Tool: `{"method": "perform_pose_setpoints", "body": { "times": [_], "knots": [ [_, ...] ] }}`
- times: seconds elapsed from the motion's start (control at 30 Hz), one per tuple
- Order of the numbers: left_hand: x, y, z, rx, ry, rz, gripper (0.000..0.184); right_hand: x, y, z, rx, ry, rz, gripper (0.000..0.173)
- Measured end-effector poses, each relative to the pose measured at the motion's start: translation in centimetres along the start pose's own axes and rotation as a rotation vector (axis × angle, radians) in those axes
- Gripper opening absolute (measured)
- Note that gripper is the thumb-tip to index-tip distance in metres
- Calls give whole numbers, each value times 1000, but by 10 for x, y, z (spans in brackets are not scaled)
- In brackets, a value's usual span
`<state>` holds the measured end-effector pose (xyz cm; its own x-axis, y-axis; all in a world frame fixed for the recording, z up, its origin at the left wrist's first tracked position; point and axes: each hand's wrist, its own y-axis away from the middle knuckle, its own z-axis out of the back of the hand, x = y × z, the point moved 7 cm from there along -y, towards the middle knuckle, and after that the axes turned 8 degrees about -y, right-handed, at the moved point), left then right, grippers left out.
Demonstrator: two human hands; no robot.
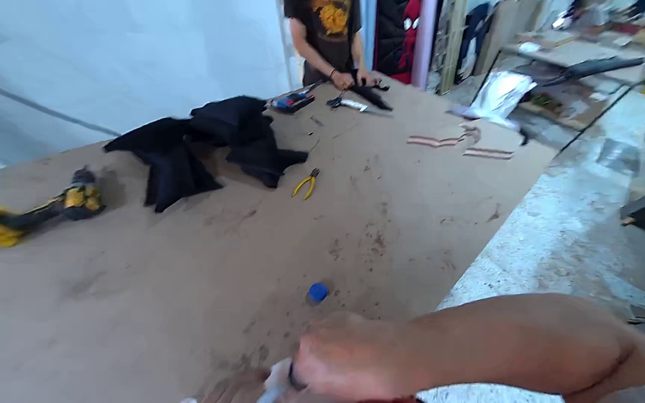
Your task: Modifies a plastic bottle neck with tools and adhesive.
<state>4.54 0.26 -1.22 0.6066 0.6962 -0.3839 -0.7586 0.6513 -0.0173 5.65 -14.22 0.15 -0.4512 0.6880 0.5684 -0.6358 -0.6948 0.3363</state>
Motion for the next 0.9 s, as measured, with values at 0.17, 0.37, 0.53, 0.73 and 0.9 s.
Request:
{"method": "perform_pose_setpoints", "body": {
  "times": [0.17, 0.37, 0.53, 0.73, 0.9],
  "knots": [
    [11, 11, -2, -153, -40, -54, 35, 2, -7, -2, 119, 99, -99, 14],
    [14, 12, -3, -223, -34, -74, 38, 3, -10, -2, 117, 168, -95, 17],
    [15, 13, -3, -242, -32, -76, 40, 4, -10, -2, 103, 198, -91, 14],
    [17, 15, -2, -258, -29, -68, 39, 6, -11, 1, 112, 212, -87, 15],
    [19, 17, -1, -266, -26, -66, 40, 8, -11, 2, 101, 226, -76, 14]
  ]
}}
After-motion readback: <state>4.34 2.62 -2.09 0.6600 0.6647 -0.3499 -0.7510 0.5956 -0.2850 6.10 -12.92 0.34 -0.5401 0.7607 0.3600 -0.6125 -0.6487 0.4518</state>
